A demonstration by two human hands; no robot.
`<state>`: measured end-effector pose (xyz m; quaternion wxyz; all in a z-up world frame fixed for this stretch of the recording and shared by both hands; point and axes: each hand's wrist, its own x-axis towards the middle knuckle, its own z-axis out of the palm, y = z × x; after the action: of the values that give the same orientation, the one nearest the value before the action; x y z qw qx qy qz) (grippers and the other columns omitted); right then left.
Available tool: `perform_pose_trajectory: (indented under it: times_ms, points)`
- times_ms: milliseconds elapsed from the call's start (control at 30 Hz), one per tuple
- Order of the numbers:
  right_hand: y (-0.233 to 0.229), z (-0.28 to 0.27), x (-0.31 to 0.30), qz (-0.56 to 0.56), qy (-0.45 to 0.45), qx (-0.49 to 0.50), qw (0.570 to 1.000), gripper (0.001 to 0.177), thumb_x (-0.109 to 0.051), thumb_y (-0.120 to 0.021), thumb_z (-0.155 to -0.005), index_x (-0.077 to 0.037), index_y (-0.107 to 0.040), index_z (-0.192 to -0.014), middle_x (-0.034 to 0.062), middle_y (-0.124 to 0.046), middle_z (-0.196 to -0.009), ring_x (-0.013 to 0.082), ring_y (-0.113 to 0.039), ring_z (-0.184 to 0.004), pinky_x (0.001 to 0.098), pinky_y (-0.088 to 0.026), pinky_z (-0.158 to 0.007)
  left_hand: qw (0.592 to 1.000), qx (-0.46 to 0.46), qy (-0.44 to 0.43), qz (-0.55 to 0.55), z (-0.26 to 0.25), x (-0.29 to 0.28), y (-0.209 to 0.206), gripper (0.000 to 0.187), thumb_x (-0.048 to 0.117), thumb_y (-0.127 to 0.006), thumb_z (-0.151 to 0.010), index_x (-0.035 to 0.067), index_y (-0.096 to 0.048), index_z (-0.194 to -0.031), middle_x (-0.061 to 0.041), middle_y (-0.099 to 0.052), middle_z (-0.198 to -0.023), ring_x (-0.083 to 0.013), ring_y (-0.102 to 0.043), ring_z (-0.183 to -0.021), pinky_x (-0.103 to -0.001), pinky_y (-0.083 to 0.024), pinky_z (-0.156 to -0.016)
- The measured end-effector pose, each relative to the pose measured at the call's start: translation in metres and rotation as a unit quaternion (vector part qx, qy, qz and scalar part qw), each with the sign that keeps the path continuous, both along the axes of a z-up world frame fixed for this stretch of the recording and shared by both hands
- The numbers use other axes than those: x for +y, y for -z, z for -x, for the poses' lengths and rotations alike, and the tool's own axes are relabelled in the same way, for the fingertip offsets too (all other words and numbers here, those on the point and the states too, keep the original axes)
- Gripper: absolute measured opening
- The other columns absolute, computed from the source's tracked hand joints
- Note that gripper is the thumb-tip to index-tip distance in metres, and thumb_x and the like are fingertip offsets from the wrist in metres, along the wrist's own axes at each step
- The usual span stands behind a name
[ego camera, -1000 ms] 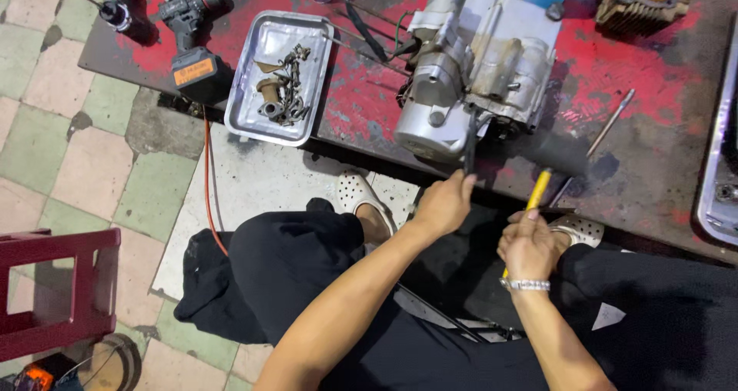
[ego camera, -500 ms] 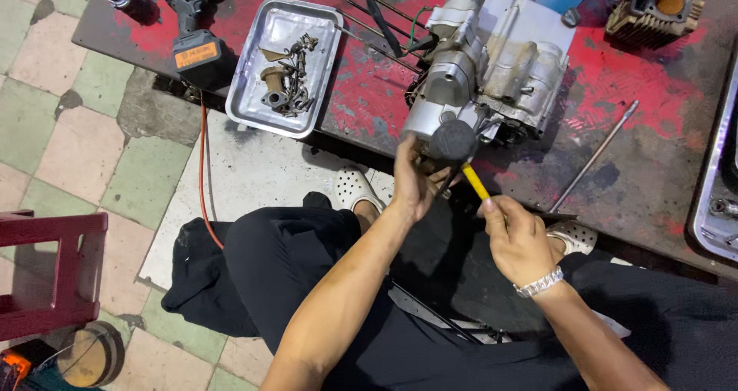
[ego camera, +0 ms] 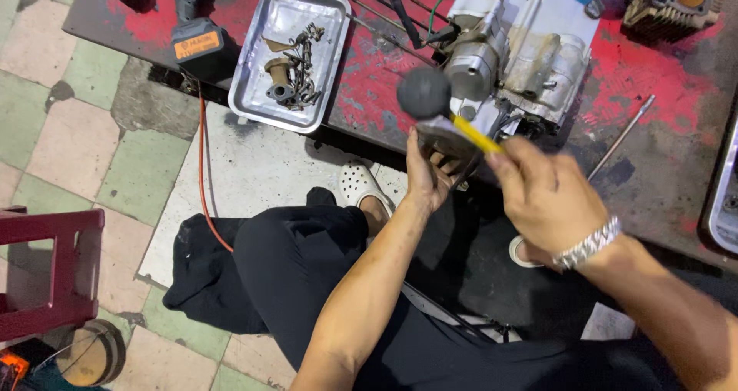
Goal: The person uses a rubber mallet to tap and separate a starter motor housing from a small engine block. After removing the housing, the person inspects the internal copper windings and components of the starter motor.
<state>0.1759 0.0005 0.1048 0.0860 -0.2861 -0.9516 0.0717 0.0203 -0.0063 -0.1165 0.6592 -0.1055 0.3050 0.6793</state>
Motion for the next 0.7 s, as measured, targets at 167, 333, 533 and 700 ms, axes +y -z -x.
perform_pose_trajectory:
  times_ms: [167, 333, 533, 700]
  points:
    - [-0.013, 0.028, 0.021, 0.156, 0.119, -0.042, 0.98, 0.03, -0.031, -0.056, -0.103, -0.005, -0.071, -0.106, 0.0271, -0.069, -0.081, 0.0471, -0.067, -0.075, 0.0551, -0.054, -0.068, 0.999, 0.027, 0.019, 0.004, 0.004, -0.001, -0.009, 0.086, 0.082, -0.041, -0.087, 0.015, -0.051, -0.14, -0.013, -0.058, -0.126, -0.0345, -0.058, -0.113, -0.058, -0.047, -0.097]
    - [-0.042, 0.022, 0.024, 0.151, 0.183, -0.049, 0.97, 0.036, -0.036, -0.052, -0.105, -0.006, -0.068, -0.119, 0.0275, -0.069, -0.079, 0.0466, -0.068, -0.077, 0.055, -0.055, -0.07, 1.0, 0.017, 0.015, 0.011, -0.001, 0.002, -0.002, 0.085, 0.082, -0.041, -0.086, 0.015, -0.05, -0.139, -0.009, -0.061, -0.127, -0.033, -0.06, -0.116, -0.056, -0.048, -0.097]
    - [-0.022, 0.036, 0.021, 0.152, 0.064, -0.087, 0.982, 0.034, -0.036, -0.056, -0.1, -0.005, -0.071, -0.099, 0.0244, -0.07, -0.075, 0.0455, -0.069, -0.072, 0.0555, -0.055, -0.069, 1.0, 0.013, 0.003, -0.019, -0.009, 0.007, 0.053, 0.077, 0.077, -0.049, -0.092, 0.015, -0.052, -0.138, -0.008, -0.06, -0.124, -0.0313, -0.058, -0.112, -0.057, -0.048, -0.097]
    - [-0.027, 0.043, 0.001, 0.15, 0.133, -0.085, 0.976, 0.034, -0.036, -0.053, -0.101, -0.008, -0.07, -0.11, 0.0275, -0.068, -0.073, 0.0477, -0.067, -0.07, 0.0566, -0.054, -0.068, 1.0, 0.012, -0.008, 0.009, -0.003, 0.005, 0.05, 0.065, 0.079, -0.049, -0.096, 0.019, -0.057, -0.122, -0.004, -0.056, -0.11, -0.0276, -0.058, -0.101, -0.054, -0.047, -0.092]
